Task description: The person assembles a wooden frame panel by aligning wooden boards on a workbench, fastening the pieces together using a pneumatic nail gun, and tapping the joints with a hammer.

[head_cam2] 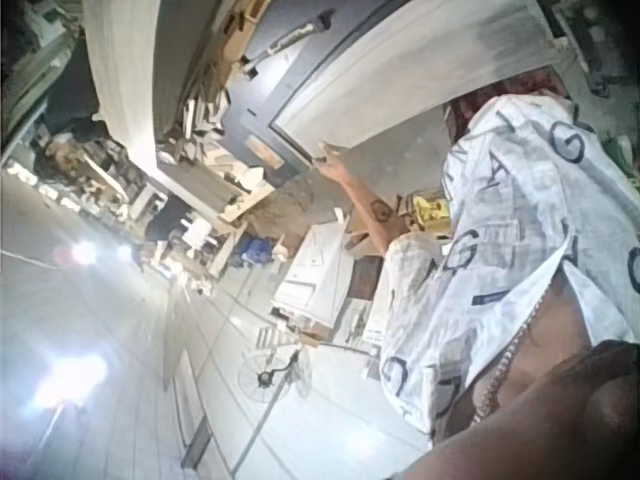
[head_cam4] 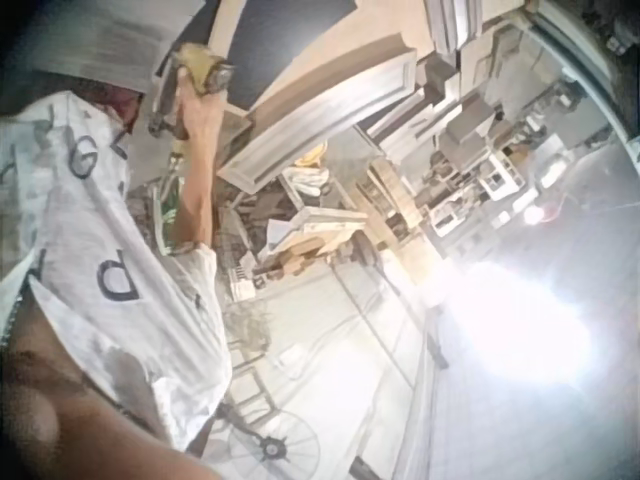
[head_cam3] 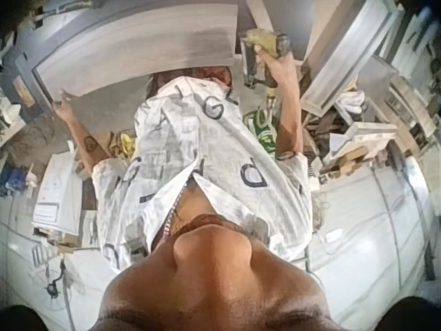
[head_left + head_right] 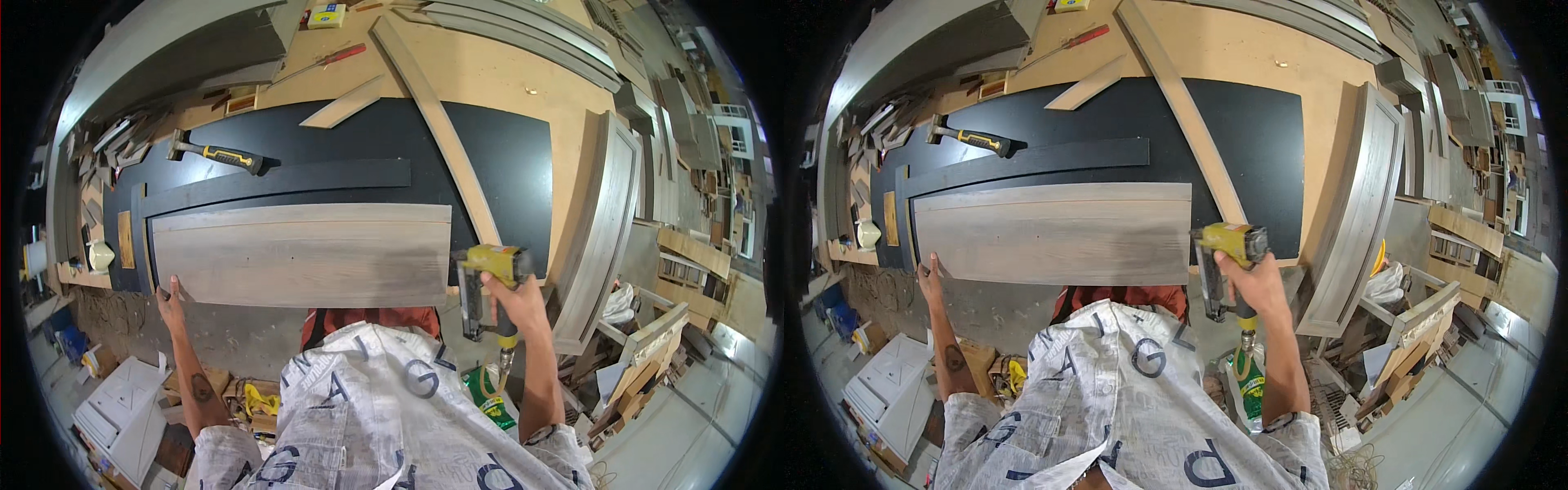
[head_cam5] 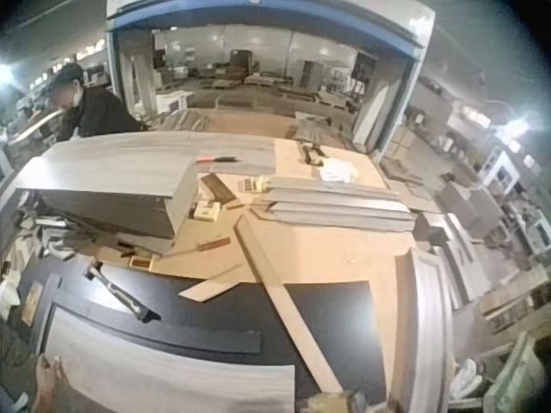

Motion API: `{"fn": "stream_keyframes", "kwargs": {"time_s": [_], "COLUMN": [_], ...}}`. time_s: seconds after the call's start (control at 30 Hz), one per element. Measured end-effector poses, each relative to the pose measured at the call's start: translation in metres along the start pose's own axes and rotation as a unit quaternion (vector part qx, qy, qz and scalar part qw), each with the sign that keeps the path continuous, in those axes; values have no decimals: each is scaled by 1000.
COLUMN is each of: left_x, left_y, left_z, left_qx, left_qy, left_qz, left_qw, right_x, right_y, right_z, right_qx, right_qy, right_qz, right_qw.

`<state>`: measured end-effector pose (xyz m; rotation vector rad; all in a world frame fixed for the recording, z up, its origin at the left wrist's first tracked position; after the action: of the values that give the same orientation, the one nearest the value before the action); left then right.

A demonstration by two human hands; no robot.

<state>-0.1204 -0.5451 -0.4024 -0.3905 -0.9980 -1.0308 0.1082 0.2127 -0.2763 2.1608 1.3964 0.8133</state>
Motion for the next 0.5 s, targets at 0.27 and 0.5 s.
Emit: {"fn": "stream_keyframes", "kwargs": {"time_s": [0.27,0.5], "left_x": [-9,-9], "left_y": [7,12], "left_z": [-10,-7], "left_qx": [94,91], "left_qy": [145,156], "left_qz": [-25,-22], "left_qw": [985,983], "right_x": [-22,-21], "right_y": [4,7], "right_z": [14,8], "right_qx": [-14,3], "right_qy": [123,86], "right_qz": [5,52], "right_qw": [992,995]}}
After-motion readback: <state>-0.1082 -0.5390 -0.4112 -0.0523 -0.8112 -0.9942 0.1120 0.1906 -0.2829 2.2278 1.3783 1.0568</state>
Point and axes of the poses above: each hand's wrist, its own y-axis away from the middle knuckle, its own x-axis out of the back of the hand, z = x × y, the point moved 9 cm from there along -y, towards the middle knuckle, and after that the axes turned 2 degrees about y, right-handed, at the moved point
